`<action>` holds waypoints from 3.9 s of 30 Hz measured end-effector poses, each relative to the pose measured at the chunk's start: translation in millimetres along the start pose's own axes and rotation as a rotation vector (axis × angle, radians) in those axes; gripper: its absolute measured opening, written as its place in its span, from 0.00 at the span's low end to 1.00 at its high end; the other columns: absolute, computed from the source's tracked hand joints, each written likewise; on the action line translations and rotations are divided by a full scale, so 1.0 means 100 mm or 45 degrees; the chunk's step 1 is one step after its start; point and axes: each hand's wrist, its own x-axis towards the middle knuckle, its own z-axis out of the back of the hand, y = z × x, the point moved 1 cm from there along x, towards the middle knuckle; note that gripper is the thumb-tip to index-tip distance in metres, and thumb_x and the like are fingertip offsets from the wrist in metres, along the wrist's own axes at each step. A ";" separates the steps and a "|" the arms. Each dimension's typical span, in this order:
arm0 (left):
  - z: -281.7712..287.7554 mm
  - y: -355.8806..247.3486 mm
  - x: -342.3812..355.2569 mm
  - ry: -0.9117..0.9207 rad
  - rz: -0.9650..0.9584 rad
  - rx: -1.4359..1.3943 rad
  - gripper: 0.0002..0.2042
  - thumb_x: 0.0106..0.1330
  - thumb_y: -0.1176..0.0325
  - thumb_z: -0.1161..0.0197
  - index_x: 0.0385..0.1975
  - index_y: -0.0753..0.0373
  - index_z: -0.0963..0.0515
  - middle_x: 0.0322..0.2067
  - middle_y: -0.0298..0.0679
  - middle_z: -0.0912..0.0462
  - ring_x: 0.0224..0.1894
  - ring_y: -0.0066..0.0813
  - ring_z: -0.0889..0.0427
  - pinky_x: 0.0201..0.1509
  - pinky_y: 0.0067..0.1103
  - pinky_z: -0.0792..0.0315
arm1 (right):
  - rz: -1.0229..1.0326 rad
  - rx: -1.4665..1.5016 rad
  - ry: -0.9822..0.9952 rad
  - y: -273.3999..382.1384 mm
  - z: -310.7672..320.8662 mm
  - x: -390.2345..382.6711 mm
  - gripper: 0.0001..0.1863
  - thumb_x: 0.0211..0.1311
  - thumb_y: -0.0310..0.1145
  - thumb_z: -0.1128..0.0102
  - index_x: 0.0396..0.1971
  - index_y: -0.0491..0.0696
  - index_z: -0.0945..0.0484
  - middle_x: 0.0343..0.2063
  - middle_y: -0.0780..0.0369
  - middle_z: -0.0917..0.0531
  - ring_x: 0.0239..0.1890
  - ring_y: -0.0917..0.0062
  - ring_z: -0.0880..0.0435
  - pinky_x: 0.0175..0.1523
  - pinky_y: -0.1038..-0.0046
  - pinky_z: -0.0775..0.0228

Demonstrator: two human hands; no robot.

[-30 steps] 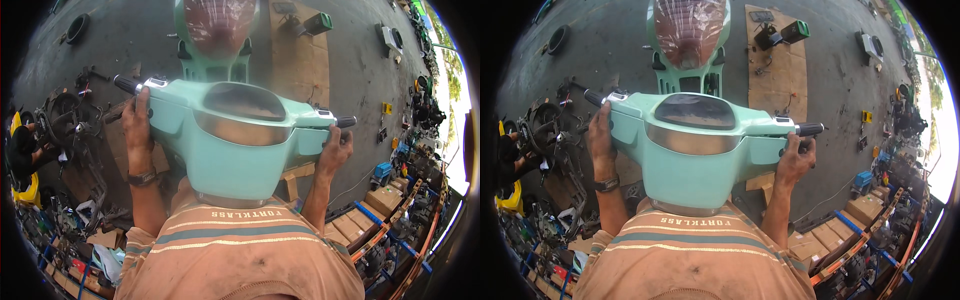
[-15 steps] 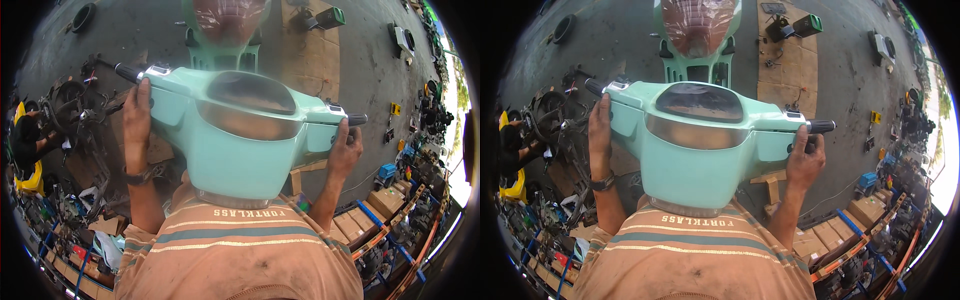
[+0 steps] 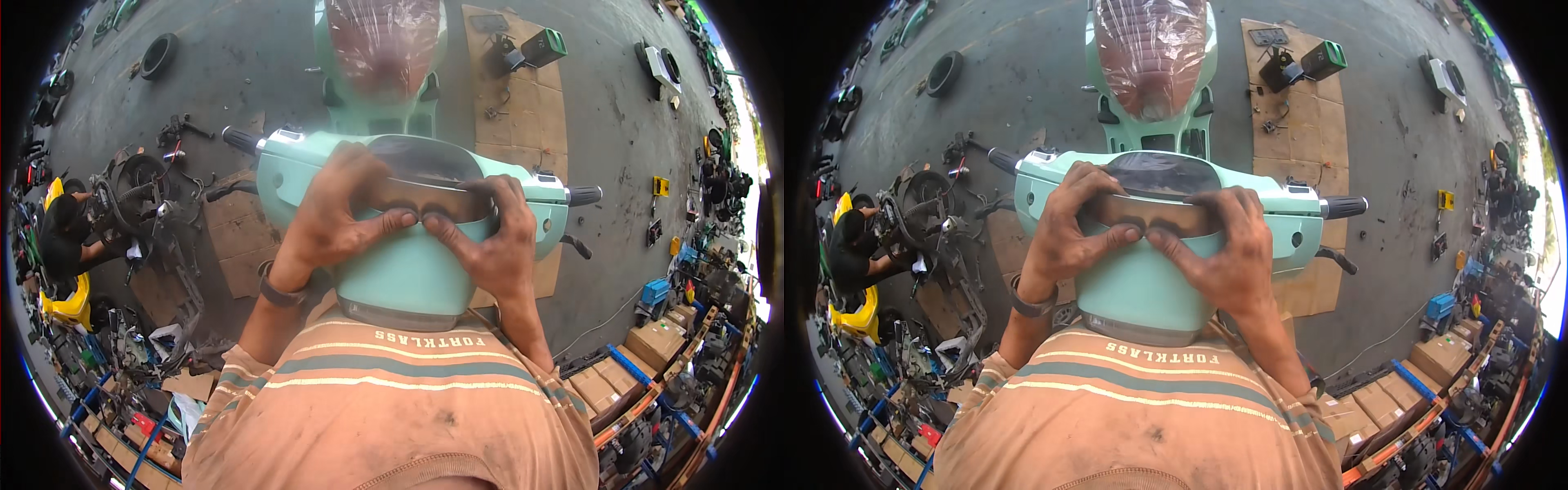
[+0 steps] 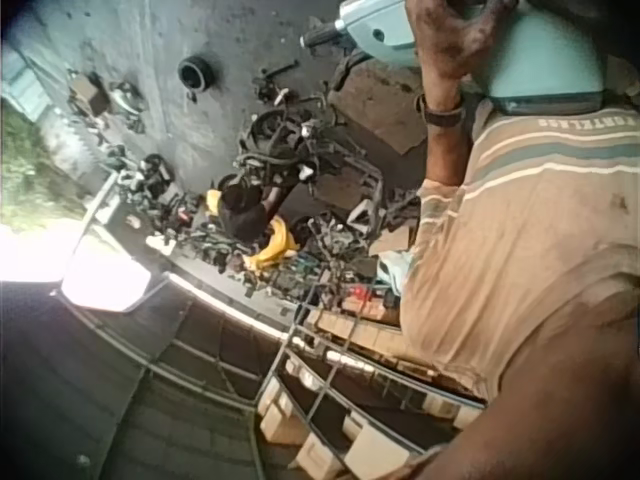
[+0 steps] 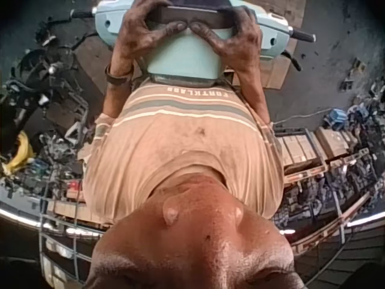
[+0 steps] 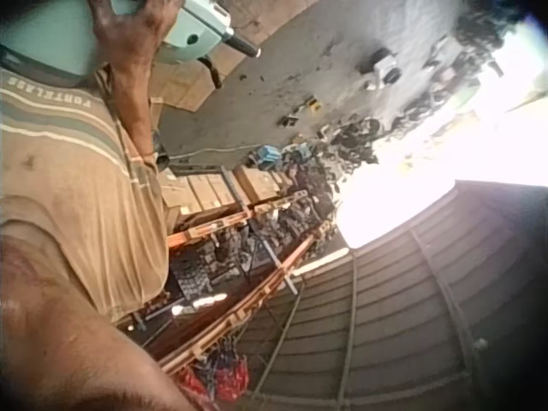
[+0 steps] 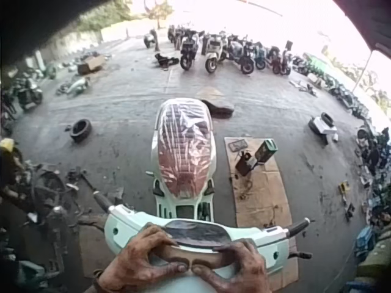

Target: The person works on the front cowling and instrument panel of a scooter by reaching inside the assembly, manipulating internal components with their hands, and then fitting the outer cover back into place.

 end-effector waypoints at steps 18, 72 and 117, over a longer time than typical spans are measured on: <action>-0.17 -0.32 -0.38 -0.151 -0.050 0.014 0.14 0.50 0.65 0.25 0.30 0.65 0.23 0.32 0.44 0.23 0.39 0.46 0.27 0.49 0.35 0.34 | -0.002 0.061 -0.012 0.12 0.07 -0.36 0.21 0.48 0.41 0.23 0.32 0.44 0.24 0.29 0.59 0.23 0.36 0.65 0.24 0.41 0.65 0.31; -0.13 -0.39 0.04 0.039 -0.608 0.897 0.07 0.56 0.70 0.32 0.33 0.62 0.17 0.33 0.37 0.16 0.37 0.39 0.18 0.42 0.28 0.26 | 0.488 -0.040 0.019 -0.15 0.43 -1.34 0.15 0.37 0.32 0.22 0.27 0.50 0.20 0.30 0.64 0.17 0.34 0.69 0.22 0.41 0.66 0.33; -0.29 0.48 -0.17 0.750 0.061 0.641 0.16 0.59 0.71 0.40 0.47 0.63 0.21 0.42 0.51 0.17 0.46 0.50 0.19 0.52 0.36 0.26 | 0.031 -0.420 0.273 -0.29 -0.13 -0.40 0.18 0.60 0.38 0.39 0.43 0.40 0.22 0.35 0.42 0.18 0.42 0.47 0.19 0.49 0.54 0.28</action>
